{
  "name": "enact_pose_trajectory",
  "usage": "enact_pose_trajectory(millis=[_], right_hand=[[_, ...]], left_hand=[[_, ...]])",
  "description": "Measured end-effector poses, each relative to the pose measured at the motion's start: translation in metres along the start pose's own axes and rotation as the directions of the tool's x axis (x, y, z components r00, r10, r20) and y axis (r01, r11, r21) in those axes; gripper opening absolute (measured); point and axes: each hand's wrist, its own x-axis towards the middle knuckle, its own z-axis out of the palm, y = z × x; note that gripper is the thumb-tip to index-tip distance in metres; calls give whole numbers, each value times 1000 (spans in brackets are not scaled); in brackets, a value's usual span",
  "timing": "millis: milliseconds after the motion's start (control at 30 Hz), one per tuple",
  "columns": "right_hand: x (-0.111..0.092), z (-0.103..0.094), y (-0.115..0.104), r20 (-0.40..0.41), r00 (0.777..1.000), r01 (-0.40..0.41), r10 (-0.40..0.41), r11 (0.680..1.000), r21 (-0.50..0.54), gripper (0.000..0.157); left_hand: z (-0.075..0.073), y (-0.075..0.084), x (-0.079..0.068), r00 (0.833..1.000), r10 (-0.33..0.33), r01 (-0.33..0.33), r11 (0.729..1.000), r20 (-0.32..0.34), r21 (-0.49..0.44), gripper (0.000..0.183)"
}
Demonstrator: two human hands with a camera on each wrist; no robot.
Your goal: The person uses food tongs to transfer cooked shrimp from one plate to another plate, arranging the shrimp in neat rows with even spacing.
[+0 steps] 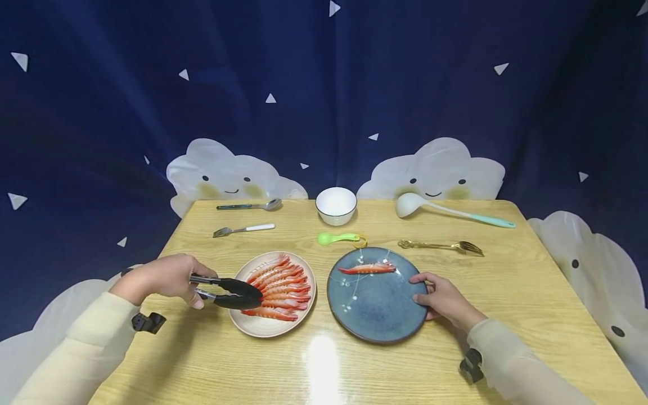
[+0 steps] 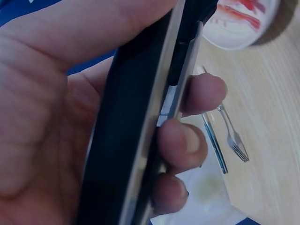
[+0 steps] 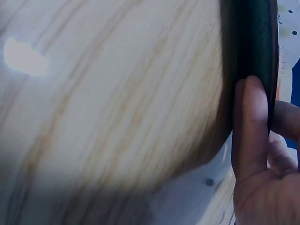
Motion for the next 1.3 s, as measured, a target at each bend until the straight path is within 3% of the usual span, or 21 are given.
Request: enact_pose_trajectory(millis=[533,733,933,1100,1300], right_hand=[[-2,0,7,5,1000,-12,12,1000,20,46],[-2,0,6,-1,1000,-13,13,1000,25,46],[-1,0,4,-3,1000,-16,16,1000,19,46],[1,0,4,-4,1000,-14,14,1000,13,45],[1,1,3,1,1000,-15,15,1000,19,45]], left_hand=[[17,-13,1,999,-40,40,999,-13,33,59],[16,-12,3,998,-56,56,997,7,45,63],[19,-13,6,999,-15,13,999,32,52,62],[19,-14,5,999,-28,27,997,20,78,60],[16,-16,0,999,-36,35,999,27,28,57]])
